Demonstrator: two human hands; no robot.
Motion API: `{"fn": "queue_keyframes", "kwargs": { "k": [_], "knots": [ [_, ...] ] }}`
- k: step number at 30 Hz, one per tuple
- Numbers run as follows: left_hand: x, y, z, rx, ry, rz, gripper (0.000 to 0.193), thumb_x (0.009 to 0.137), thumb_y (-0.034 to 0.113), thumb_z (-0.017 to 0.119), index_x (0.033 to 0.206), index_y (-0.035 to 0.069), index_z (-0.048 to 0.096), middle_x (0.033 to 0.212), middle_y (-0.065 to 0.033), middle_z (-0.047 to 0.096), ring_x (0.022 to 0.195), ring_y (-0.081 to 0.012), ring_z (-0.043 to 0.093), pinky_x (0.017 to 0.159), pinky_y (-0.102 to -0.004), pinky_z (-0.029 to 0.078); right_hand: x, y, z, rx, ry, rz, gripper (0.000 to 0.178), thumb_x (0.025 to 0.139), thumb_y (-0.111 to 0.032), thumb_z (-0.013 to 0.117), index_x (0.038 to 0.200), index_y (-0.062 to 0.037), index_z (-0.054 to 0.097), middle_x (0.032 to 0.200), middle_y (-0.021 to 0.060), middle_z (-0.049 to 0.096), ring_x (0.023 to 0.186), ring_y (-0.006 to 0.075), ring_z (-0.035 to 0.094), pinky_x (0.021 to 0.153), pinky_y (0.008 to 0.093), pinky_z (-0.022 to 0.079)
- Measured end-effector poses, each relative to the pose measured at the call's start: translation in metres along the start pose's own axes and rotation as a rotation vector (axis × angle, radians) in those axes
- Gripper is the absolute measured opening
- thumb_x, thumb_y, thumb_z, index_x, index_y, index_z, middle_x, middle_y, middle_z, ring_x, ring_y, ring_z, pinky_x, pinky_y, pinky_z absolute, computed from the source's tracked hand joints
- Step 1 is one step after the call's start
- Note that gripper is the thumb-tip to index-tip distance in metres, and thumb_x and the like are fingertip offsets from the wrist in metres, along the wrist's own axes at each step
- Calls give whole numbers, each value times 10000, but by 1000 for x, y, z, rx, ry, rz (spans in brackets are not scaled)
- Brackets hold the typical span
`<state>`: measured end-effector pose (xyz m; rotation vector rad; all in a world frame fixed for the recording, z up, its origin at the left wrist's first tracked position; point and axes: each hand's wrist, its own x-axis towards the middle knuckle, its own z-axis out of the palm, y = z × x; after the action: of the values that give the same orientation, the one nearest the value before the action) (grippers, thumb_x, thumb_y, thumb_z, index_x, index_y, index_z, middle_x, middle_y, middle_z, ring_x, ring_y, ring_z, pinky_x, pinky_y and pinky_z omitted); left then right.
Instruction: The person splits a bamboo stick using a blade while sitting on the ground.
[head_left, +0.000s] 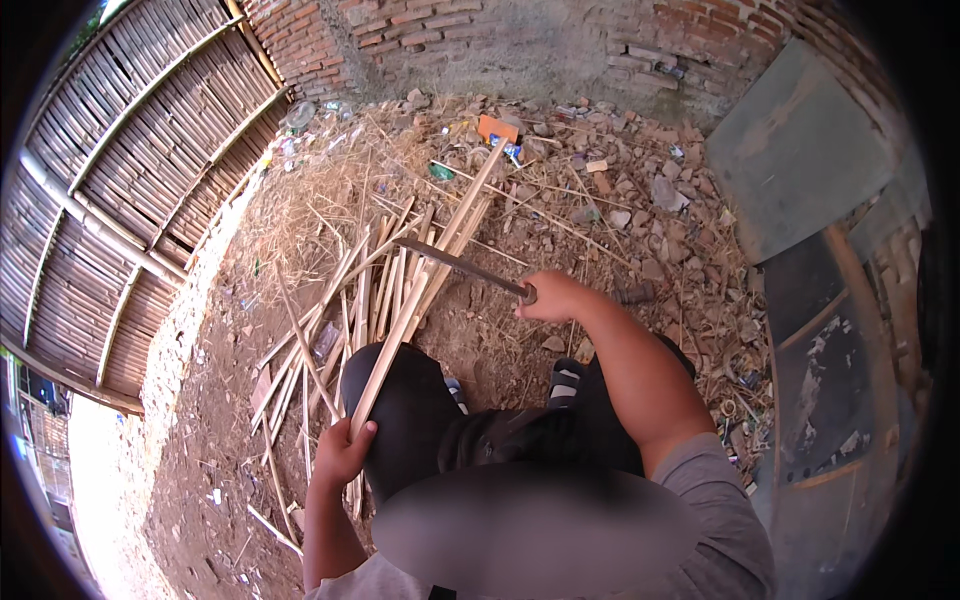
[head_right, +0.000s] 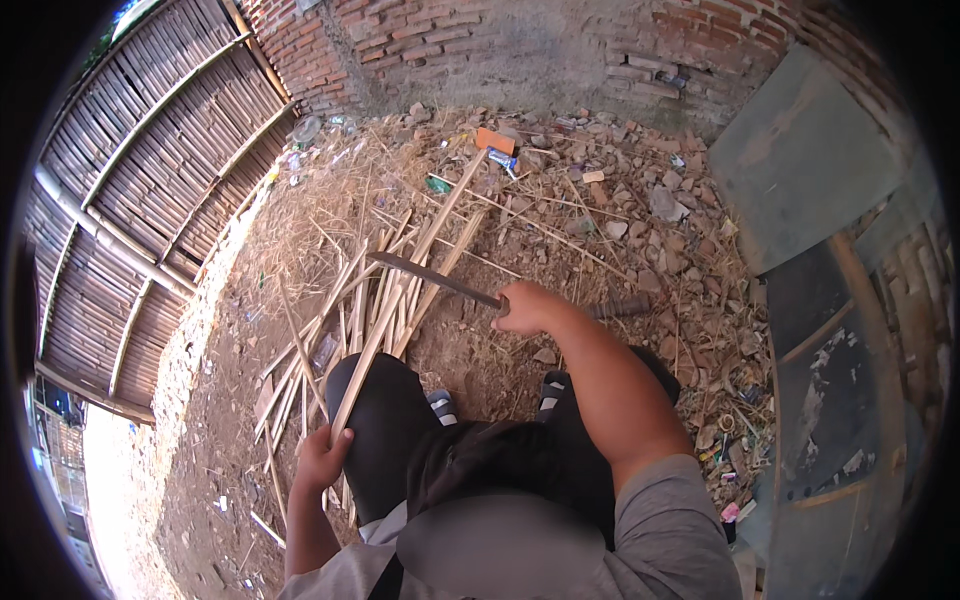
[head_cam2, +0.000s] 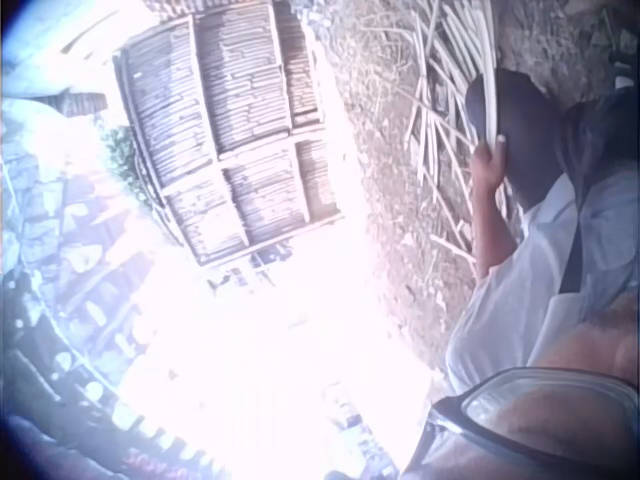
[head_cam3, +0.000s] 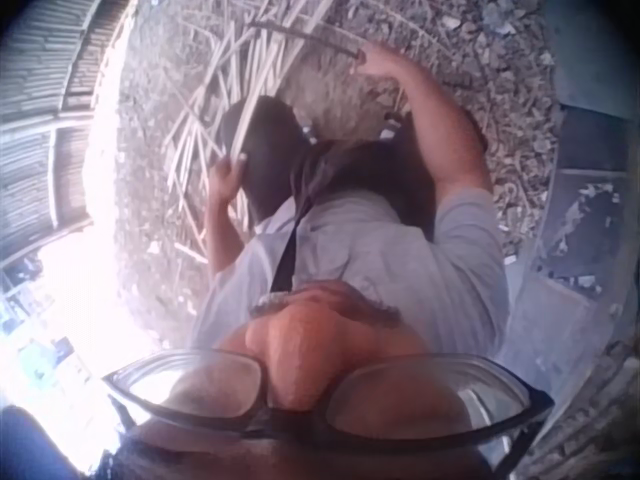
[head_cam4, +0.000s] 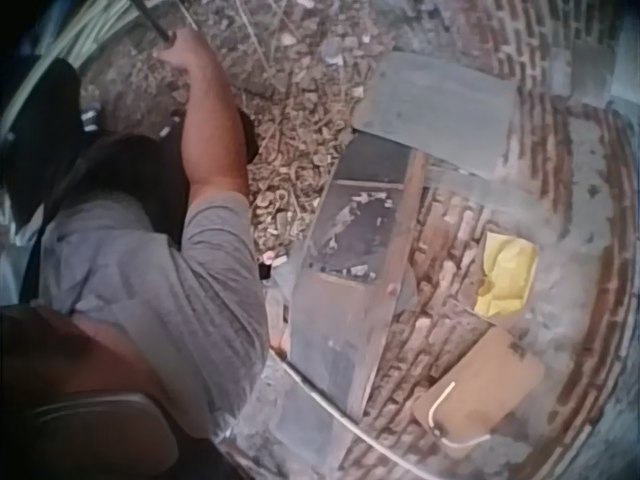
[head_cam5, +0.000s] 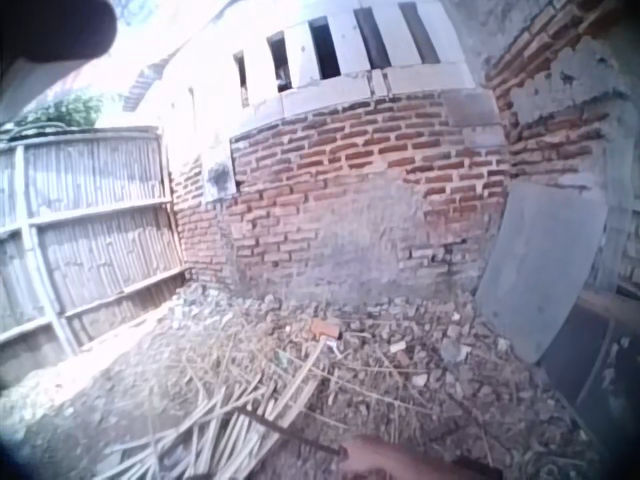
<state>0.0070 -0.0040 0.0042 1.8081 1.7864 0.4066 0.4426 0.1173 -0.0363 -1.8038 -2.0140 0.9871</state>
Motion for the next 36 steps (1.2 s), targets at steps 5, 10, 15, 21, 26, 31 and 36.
{"fn": "queue_keyframes", "kwargs": {
  "k": [5, 10, 15, 21, 26, 31, 36],
  "knots": [
    [1, -6, 3, -31, -1, -26, 442, 918, 408, 674, 893, -33, 675, 654, -119, 614, 629, -182, 588, 609, -375, 464, -1, -6, 0, 20, -22, 26, 419, 780, -359, 774, 1037, -40, 686, 912, 172, 695, 892, 338, 677, 784, 436, 512],
    [0, 0, 2, -22, 0, -40, 447, 916, 416, 678, 892, -31, 677, 657, -113, 619, 635, -171, 588, 610, -369, 464, 1, -3, 1, 22, 11, 9, 334, 789, -343, 787, 970, -81, 688, 801, 104, 686, 701, 234, 679, 681, 386, 523],
    [0, 4, 1, -14, 8, -42, 451, 913, 421, 683, 895, -29, 678, 660, -110, 623, 638, -166, 588, 610, -369, 464, -1, -3, -11, 27, -19, 12, 457, 780, -355, 778, 1110, -53, 684, 941, 176, 701, 924, 338, 680, 810, 431, 521],
    [1, 7, 1, -12, 7, -32, 448, 909, 417, 688, 906, -30, 679, 665, -114, 627, 636, -177, 590, 611, -375, 466, -13, -17, -16, -131, 78, -18, 474, 782, -370, 771, 1135, -68, 681, 1009, 170, 703, 974, 349, 673, 839, 441, 533],
    [2, -7, 4, 3, 16, -34, 471, 900, 426, 695, 814, -34, 644, 636, -144, 606, 620, -203, 589, 600, -386, 468, -17, -27, -16, -194, -50, -81, 448, 787, -377, 767, 1116, -85, 680, 990, 155, 701, 979, 360, 669, 854, 453, 529],
    [5, -18, 4, 18, 70, -10, 543, 864, 490, 714, 753, -35, 630, 627, -190, 605, 591, -277, 609, 593, -435, 472, -10, 1, -47, -67, 14, 169, 561, 799, -404, 765, 1212, -41, 654, 1113, 191, 687, 1056, 351, 658, 899, 430, 522],
    [8, -18, 4, 66, 62, -8, 580, 847, 528, 710, 728, -32, 618, 643, -229, 612, 632, -370, 640, 611, -462, 480, -12, -14, -39, -71, 95, 141, 607, 817, -361, 747, 1284, 0, 608, 1213, 219, 649, 1121, 362, 633, 948, 423, 510]
  ]
}}
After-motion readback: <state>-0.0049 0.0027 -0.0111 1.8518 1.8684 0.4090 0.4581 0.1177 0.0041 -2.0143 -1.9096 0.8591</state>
